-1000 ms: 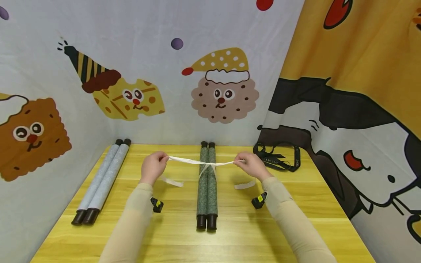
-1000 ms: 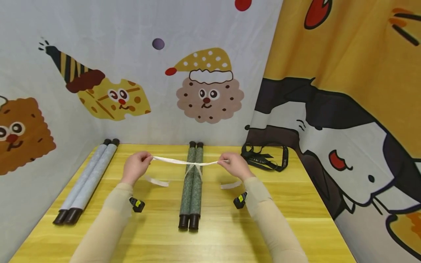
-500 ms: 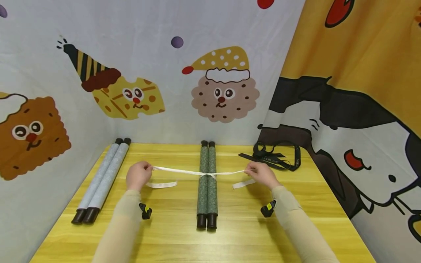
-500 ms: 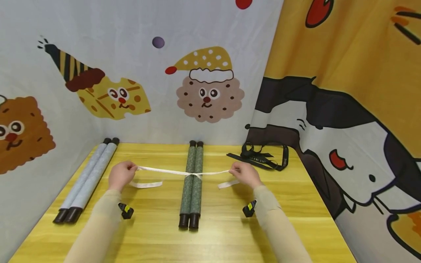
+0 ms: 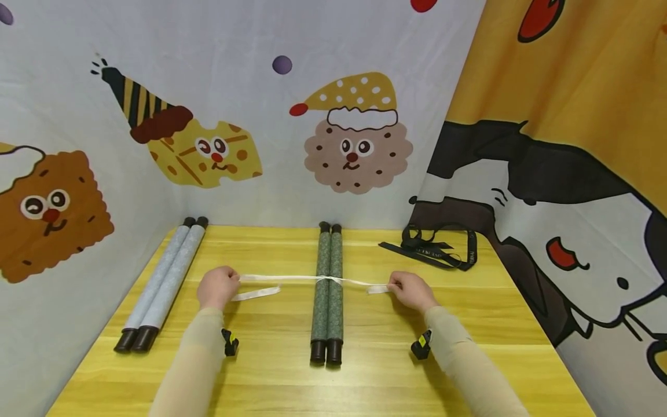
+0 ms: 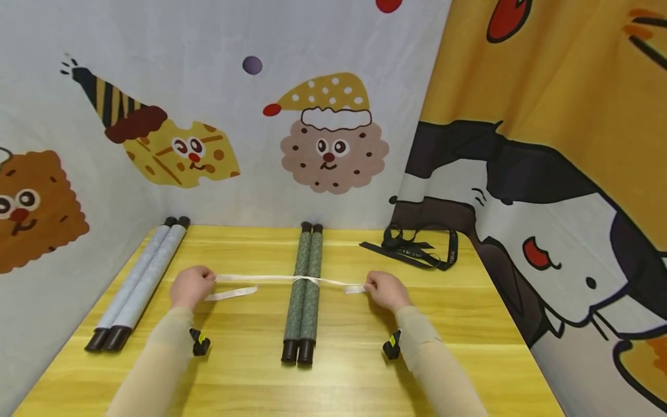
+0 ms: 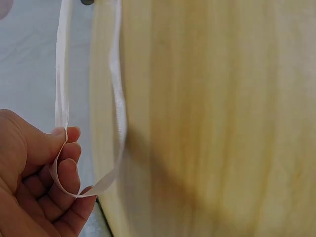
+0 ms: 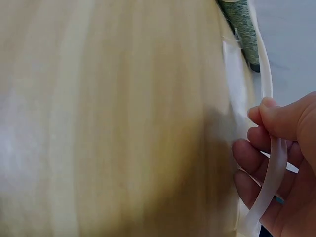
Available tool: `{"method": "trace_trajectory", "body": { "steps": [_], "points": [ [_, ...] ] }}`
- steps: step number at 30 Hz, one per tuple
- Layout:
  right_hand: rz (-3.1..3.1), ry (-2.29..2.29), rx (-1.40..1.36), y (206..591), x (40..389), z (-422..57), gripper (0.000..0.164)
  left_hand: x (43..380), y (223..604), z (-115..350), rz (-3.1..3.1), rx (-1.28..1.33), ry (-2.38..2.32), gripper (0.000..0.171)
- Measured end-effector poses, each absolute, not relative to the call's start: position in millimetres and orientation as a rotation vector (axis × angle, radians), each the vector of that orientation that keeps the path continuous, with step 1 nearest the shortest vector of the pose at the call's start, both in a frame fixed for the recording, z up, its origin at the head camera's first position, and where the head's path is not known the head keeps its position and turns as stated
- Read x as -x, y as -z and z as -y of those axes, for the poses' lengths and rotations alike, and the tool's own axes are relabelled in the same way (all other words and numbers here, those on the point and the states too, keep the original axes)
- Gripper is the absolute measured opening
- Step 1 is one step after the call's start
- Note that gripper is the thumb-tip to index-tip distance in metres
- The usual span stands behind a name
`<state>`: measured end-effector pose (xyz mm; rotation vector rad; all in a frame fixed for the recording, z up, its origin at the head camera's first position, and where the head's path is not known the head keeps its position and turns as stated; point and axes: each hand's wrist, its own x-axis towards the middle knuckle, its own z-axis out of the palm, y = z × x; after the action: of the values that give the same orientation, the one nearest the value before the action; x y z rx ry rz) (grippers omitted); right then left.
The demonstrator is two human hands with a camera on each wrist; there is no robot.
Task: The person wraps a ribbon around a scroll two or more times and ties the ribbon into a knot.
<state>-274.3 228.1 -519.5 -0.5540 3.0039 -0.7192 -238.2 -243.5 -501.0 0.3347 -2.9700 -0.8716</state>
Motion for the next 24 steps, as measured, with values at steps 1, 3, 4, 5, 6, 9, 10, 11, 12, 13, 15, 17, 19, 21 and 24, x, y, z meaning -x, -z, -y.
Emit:
{"method": "trace_trajectory", "body": {
  "steps": [1, 3, 4, 5, 6, 9, 10, 11, 12, 13, 15, 17, 19, 21, 24],
  "points": [
    [-3.003, 0.719, 0.55, 521, 274, -227, 0.018, 238, 502, 244, 2.97, -0.34, 0.868, 0.018],
    [-3.002, 0.72, 0.54, 523, 275, -225, 0.019, 238, 505, 245, 2.975, -0.355, 0.86, 0.019],
    [-3.001, 0.719, 0.531, 524, 275, -225, 0.019, 238, 507, 245, 2.978, -0.362, 0.86, 0.019],
    [-2.997, 0.716, 0.52, 525, 276, -224, 0.019, 238, 507, 245, 2.979, -0.368, 0.855, 0.02],
    [-2.994, 0.713, 0.506, 526, 276, -224, 0.019, 238, 509, 245, 2.983, -0.371, 0.853, 0.02],
    [-2.985, 0.695, 0.472, 529, 277, -224, 0.019, 240, 510, 244, 2.99, -0.369, 0.854, 0.02],
    [-2.982, 0.693, 0.464, 530, 277, -224, 0.019, 240, 510, 244, 2.994, -0.364, 0.858, 0.019],
    [-2.981, 0.69, 0.459, 530, 277, -224, 0.019, 241, 511, 243, 2.996, -0.358, 0.856, 0.019],
    [-2.98, 0.692, 0.455, 530, 277, -224, 0.018, 241, 511, 243, 3.0, -0.353, 0.859, 0.019],
    [-2.98, 0.691, 0.458, 530, 277, -224, 0.018, 242, 510, 243, 3.001, -0.344, 0.856, 0.019],
    [-2.977, 0.694, 0.456, 530, 277, -224, 0.018, 243, 509, 243, 2.999, -0.33, 0.851, 0.018],
    [-2.97, 0.693, 0.457, 530, 277, -224, 0.017, 245, 507, 244, 2.99, -0.307, 0.852, 0.019],
    [-2.964, 0.691, 0.459, 529, 278, -224, 0.016, 248, 504, 245, 2.97, -0.283, 0.846, 0.02],
    [-2.956, 0.695, 0.453, 530, 278, -225, 0.016, 251, 501, 245, 2.935, -0.268, 0.838, 0.02],
    [-2.951, 0.705, 0.459, 531, 278, -225, 0.017, 255, 497, 245, 2.839, -0.237, 0.791, 0.021]
  ]
}}
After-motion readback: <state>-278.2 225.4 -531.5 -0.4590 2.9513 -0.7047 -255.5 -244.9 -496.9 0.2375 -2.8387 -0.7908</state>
